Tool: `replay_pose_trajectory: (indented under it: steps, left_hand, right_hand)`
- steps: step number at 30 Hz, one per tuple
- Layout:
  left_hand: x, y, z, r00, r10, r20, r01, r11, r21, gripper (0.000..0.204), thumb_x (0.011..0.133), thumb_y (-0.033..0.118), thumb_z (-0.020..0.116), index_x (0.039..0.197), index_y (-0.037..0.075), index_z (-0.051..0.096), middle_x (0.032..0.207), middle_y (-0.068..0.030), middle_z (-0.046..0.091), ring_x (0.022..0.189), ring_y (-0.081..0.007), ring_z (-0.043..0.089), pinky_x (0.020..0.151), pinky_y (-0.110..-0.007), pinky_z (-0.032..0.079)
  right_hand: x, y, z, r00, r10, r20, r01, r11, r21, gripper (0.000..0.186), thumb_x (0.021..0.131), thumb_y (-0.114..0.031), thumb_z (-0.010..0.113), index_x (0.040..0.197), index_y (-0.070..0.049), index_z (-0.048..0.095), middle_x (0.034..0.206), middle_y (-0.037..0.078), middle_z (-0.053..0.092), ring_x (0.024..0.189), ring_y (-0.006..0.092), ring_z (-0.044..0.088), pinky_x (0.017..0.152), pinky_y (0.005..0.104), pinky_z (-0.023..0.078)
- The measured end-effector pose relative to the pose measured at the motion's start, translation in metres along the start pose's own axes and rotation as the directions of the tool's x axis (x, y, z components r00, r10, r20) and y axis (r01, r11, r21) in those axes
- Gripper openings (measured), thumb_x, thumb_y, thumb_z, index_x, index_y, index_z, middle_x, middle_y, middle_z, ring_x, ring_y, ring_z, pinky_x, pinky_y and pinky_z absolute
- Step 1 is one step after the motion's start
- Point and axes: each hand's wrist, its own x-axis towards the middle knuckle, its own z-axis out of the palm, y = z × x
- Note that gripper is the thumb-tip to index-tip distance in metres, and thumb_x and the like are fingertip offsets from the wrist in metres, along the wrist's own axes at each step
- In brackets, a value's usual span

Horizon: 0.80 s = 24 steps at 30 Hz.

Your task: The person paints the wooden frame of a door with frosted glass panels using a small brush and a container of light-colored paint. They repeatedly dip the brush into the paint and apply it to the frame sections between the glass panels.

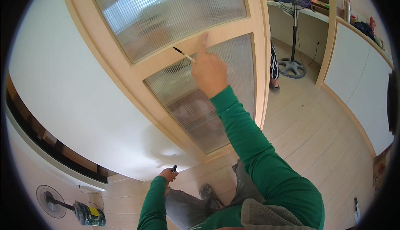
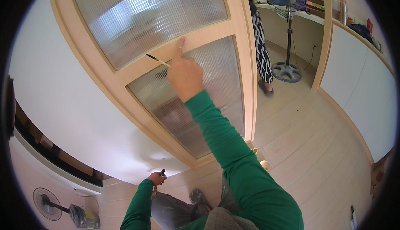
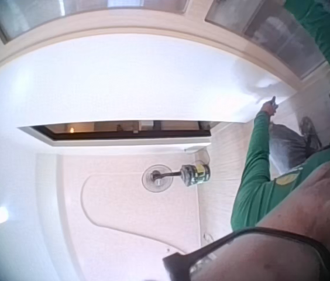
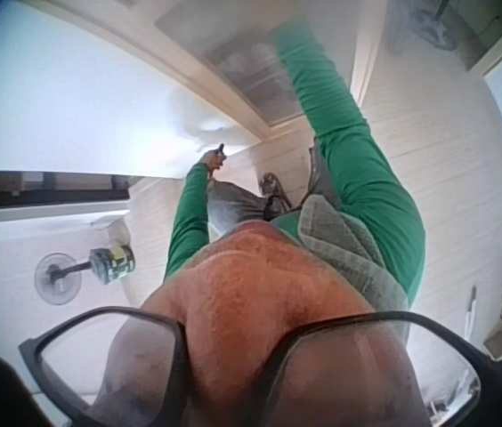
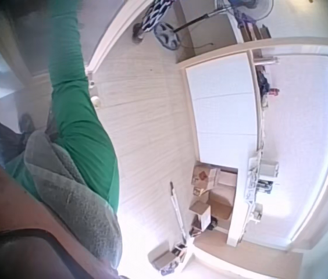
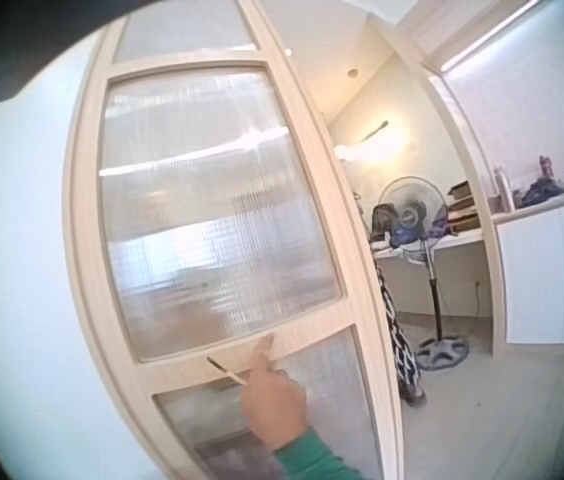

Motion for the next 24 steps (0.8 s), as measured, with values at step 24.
replay_pose_trajectory:
  steps: [24]
  left_hand:
    - [0.007,0.001,-0.006,1.000,0.015,-0.027,-0.015,1.000,0.008,0.044,0.095,0.042,0.070,0.111,0.001,0.070,0.086,-0.0102,0.076,0.069,-0.0173,0.072,0.069,-0.035,0.060]
  right_hand:
    - [-0.028,-0.049,0.017,0.950,-0.260,0.174,0.238,0.961,0.139,0.081,0.089,-0.013,0.069,0.159,-0.001,0.031,0.095,0.013,0.067,0.093,0.0323,0.064,0.074,0.0438,0.055]
